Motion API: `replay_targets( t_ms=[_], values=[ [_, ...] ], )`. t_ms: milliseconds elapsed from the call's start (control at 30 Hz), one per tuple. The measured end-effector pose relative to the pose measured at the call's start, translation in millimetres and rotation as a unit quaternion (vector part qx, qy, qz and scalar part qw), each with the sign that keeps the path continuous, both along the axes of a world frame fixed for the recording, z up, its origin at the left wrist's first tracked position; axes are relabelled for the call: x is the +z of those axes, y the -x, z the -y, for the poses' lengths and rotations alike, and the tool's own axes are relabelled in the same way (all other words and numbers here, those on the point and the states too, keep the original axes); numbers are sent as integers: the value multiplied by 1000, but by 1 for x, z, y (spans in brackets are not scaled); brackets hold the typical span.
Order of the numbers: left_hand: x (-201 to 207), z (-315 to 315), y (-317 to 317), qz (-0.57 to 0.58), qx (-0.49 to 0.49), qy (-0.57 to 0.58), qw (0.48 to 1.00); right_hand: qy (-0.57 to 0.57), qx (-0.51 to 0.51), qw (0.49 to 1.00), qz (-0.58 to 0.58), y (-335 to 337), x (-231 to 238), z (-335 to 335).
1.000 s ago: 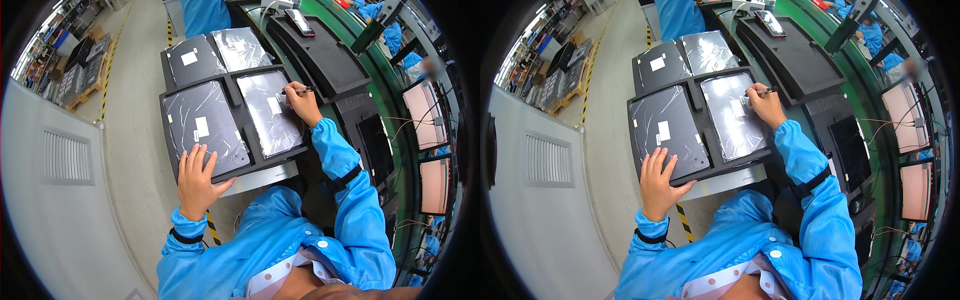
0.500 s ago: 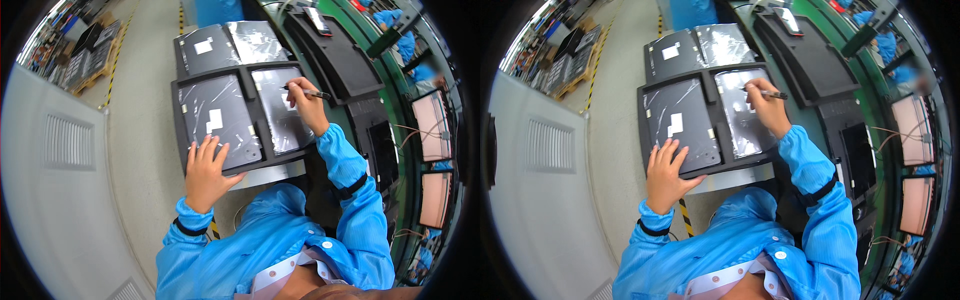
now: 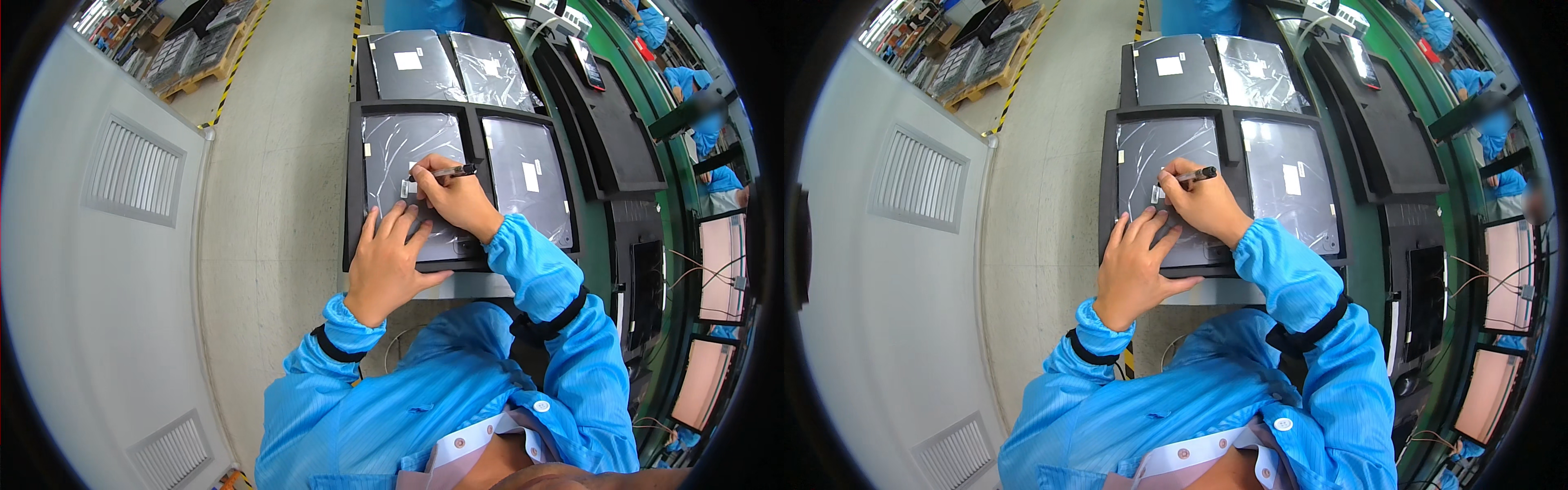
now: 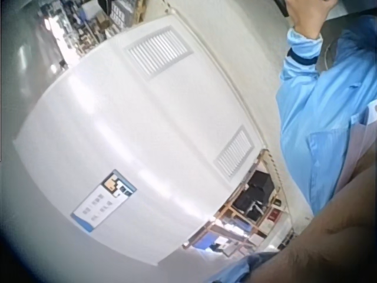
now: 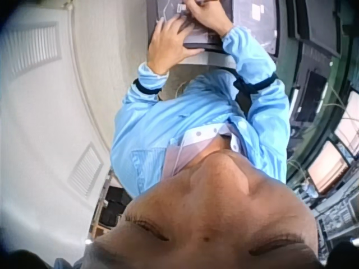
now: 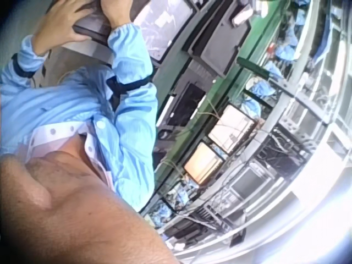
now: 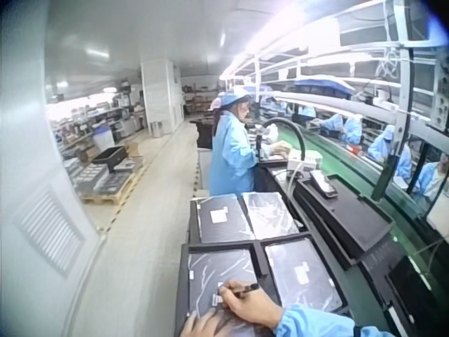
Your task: Testing electronic tablets, connecting cables, checking screens, and marking them with a pen on an assembly line.
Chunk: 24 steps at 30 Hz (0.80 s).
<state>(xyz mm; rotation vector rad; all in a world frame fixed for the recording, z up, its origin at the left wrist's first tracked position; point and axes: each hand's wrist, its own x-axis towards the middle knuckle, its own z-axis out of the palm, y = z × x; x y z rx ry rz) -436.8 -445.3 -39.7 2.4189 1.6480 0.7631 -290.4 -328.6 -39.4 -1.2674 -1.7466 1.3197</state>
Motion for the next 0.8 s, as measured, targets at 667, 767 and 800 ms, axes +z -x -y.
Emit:
replay_targets(
  t_ms=[667,767,800],
  values=[
    [14,27,-77,169,-179,-114,963,-75,-169,867,462,-289,59,236],
    [0,54,-166,226,-368,6,902,16,-199,827,525,-325,45,306],
    [-7,65,-197,192,-424,45,884,-10,-247,808,535,-329,40,318]
  ],
)
